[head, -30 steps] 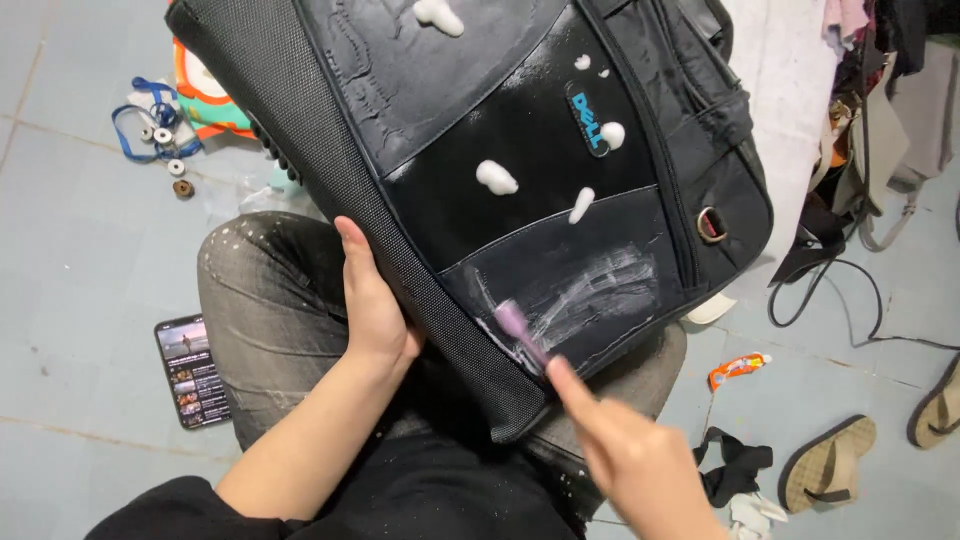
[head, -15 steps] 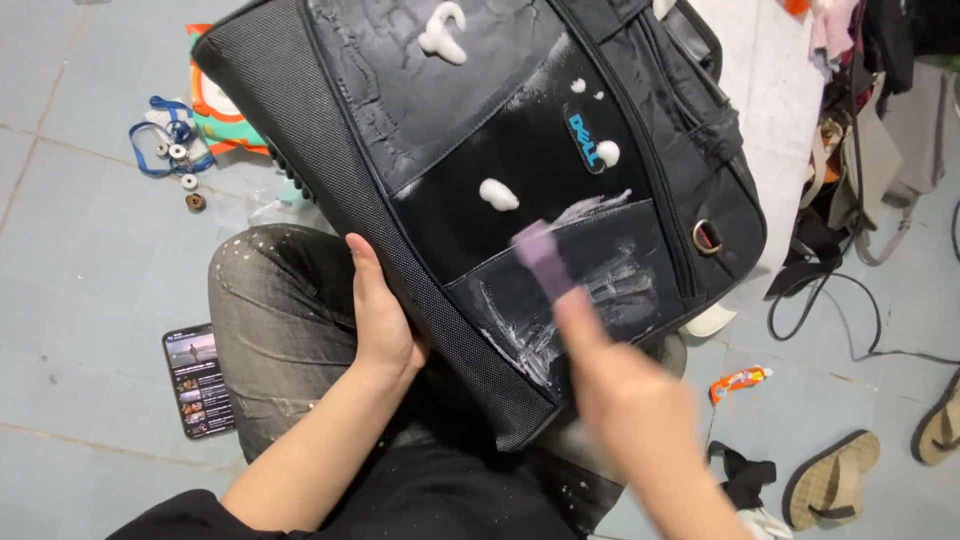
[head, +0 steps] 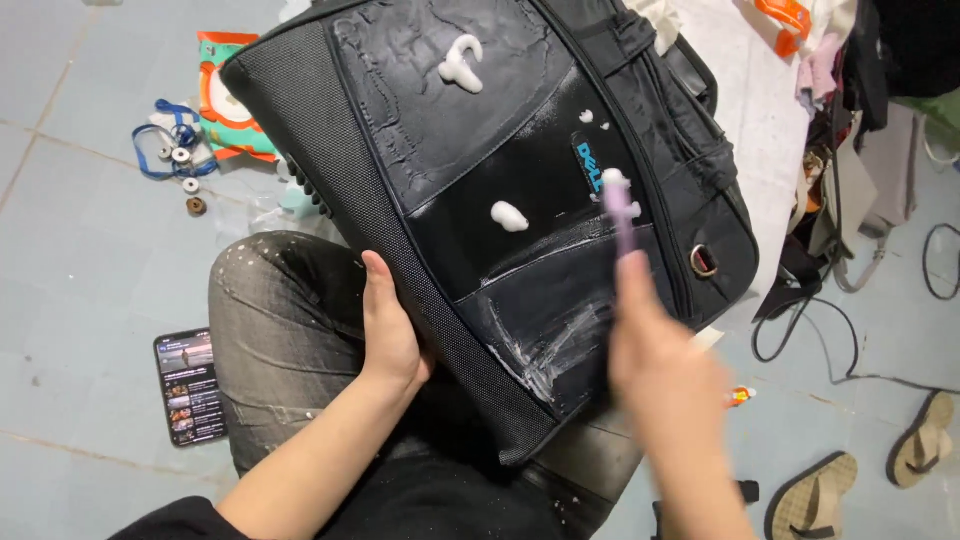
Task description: Cleaning a black laptop bag using wet wipes, foam cleaner, and a toothbrush.
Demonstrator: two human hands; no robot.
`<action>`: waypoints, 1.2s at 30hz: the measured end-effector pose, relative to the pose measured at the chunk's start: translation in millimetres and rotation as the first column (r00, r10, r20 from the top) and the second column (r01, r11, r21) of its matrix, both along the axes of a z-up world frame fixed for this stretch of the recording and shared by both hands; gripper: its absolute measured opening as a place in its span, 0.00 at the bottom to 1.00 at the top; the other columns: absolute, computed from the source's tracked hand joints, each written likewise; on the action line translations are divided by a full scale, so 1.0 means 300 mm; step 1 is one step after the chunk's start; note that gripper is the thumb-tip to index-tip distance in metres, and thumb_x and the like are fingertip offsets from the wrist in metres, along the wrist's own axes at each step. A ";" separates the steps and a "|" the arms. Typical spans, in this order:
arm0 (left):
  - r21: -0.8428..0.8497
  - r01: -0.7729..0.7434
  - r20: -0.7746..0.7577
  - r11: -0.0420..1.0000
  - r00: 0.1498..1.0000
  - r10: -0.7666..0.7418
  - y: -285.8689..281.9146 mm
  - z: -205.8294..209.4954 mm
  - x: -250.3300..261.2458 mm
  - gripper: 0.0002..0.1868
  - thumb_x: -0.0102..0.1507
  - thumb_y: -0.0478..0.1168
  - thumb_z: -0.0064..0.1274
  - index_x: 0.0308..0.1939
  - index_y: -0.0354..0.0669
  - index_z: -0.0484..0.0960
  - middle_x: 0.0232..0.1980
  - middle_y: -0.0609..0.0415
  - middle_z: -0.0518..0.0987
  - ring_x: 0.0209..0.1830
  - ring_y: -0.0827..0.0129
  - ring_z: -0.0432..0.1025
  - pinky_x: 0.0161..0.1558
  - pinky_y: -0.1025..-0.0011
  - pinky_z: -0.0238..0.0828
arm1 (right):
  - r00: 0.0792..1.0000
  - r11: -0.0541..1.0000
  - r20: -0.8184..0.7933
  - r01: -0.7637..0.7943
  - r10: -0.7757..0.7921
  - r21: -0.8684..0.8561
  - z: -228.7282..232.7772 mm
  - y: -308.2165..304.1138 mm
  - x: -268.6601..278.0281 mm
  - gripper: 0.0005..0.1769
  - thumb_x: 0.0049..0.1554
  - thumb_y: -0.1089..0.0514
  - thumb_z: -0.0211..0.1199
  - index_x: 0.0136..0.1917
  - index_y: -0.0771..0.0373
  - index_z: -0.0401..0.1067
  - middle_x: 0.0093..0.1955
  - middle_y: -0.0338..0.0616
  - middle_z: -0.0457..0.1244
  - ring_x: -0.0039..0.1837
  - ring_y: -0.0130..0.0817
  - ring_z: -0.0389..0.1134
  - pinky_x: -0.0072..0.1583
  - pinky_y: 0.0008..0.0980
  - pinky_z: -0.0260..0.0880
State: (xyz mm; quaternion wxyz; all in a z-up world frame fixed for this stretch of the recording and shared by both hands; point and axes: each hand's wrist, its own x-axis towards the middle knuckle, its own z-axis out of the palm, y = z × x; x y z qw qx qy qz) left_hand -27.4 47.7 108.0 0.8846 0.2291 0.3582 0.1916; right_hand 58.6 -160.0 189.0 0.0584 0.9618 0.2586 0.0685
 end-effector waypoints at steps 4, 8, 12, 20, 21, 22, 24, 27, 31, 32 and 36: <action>0.025 0.048 0.125 0.999 0.991 -0.050 0.003 -0.003 -0.004 0.42 0.60 0.70 0.37 0.63 0.40 0.72 0.54 0.44 0.80 0.47 0.59 0.78 0.48 0.61 0.79 | 0.882 0.919 -0.277 -0.330 0.382 0.217 0.064 0.075 -0.062 0.33 0.54 0.58 0.64 0.73 0.46 0.69 0.26 0.31 0.64 0.22 0.30 0.62 0.28 0.35 0.62; 0.034 0.000 0.049 0.999 0.999 -0.002 -0.012 -0.024 -0.008 0.39 0.61 0.67 0.36 0.63 0.41 0.72 0.66 0.46 0.76 0.61 0.60 0.71 0.61 0.60 0.69 | 0.994 0.990 -0.021 -0.108 0.111 0.090 0.020 0.058 0.002 0.30 0.60 0.56 0.60 0.75 0.44 0.68 0.30 0.45 0.66 0.26 0.44 0.66 0.30 0.48 0.62; 0.009 -0.009 -0.002 1.000 1.000 0.009 -0.016 -0.016 -0.004 0.41 0.59 0.67 0.36 0.66 0.43 0.69 0.72 0.47 0.72 0.69 0.57 0.68 0.68 0.58 0.63 | 0.936 0.936 -0.025 -0.349 0.350 0.045 0.063 0.084 -0.067 0.37 0.51 0.59 0.64 0.74 0.44 0.68 0.26 0.35 0.61 0.22 0.31 0.59 0.27 0.40 0.61; 0.002 0.017 0.016 1.000 1.000 -0.017 -0.036 -0.009 -0.001 0.46 0.56 0.69 0.36 0.70 0.45 0.66 0.74 0.46 0.70 0.71 0.55 0.66 0.68 0.55 0.63 | 0.977 0.981 -0.089 -0.196 0.196 0.011 0.037 0.041 -0.008 0.37 0.56 0.56 0.60 0.78 0.45 0.62 0.25 0.39 0.62 0.22 0.36 0.63 0.27 0.44 0.63; -0.003 0.014 0.035 1.000 0.999 -0.014 -0.037 -0.016 -0.001 0.46 0.56 0.70 0.37 0.71 0.46 0.65 0.75 0.46 0.69 0.73 0.53 0.65 0.70 0.54 0.61 | 0.985 0.997 -0.159 -0.066 0.059 -0.042 0.055 0.041 0.011 0.34 0.59 0.52 0.57 0.78 0.39 0.61 0.25 0.40 0.65 0.23 0.38 0.66 0.28 0.47 0.64; -0.002 0.022 0.034 1.000 0.999 -0.022 -0.045 -0.017 -0.003 0.46 0.56 0.70 0.37 0.71 0.46 0.65 0.75 0.46 0.69 0.73 0.53 0.65 0.70 0.54 0.61 | 0.986 0.997 -0.160 -0.058 0.051 -0.042 0.033 0.021 0.038 0.34 0.59 0.52 0.57 0.78 0.39 0.61 0.25 0.40 0.65 0.23 0.38 0.66 0.28 0.47 0.64; 0.089 -0.052 -0.021 0.995 0.998 0.054 -0.064 -0.014 0.002 0.35 0.67 0.67 0.31 0.66 0.48 0.71 0.61 0.47 0.80 0.57 0.56 0.78 0.55 0.59 0.80 | 0.982 0.977 0.123 -0.159 0.142 0.141 -0.004 -0.021 0.107 0.34 0.60 0.59 0.59 0.79 0.43 0.66 0.23 0.54 0.63 0.30 0.59 0.69 0.34 0.53 0.66; 0.029 0.029 0.059 0.999 0.998 -0.031 -0.075 -0.034 -0.013 0.47 0.57 0.70 0.34 0.71 0.43 0.65 0.77 0.45 0.68 0.75 0.52 0.63 0.72 0.53 0.59 | 0.957 0.960 -0.100 -0.265 0.273 0.087 0.037 0.082 -0.028 0.33 0.58 0.57 0.61 0.76 0.48 0.65 0.25 0.34 0.65 0.21 0.33 0.63 0.26 0.37 0.61; 0.017 0.044 0.067 0.999 0.997 -0.045 -0.076 -0.044 -0.018 0.46 0.57 0.70 0.35 0.70 0.44 0.66 0.75 0.46 0.69 0.74 0.53 0.65 0.71 0.53 0.59 | 1.000 0.996 -0.005 0.011 -0.011 0.091 0.045 0.011 0.075 0.30 0.60 0.55 0.59 0.75 0.39 0.68 0.34 0.50 0.70 0.33 0.53 0.71 0.36 0.51 0.69; 0.028 0.041 0.078 0.999 0.996 -0.043 -0.080 -0.047 -0.018 0.46 0.58 0.70 0.34 0.71 0.44 0.66 0.76 0.46 0.68 0.75 0.53 0.64 0.72 0.52 0.58 | 0.998 0.998 0.033 -0.060 0.059 0.033 0.031 0.013 0.050 0.33 0.58 0.55 0.60 0.77 0.44 0.66 0.29 0.46 0.66 0.29 0.48 0.68 0.33 0.49 0.67; 0.002 0.051 0.039 0.999 0.998 -0.051 -0.079 -0.066 -0.020 0.48 0.55 0.71 0.34 0.71 0.45 0.65 0.76 0.46 0.69 0.73 0.52 0.64 0.70 0.51 0.60 | 0.997 1.000 -0.076 -0.002 0.001 -0.009 0.021 -0.073 0.075 0.35 0.58 0.52 0.61 0.77 0.30 0.63 0.26 0.44 0.66 0.25 0.46 0.67 0.32 0.48 0.65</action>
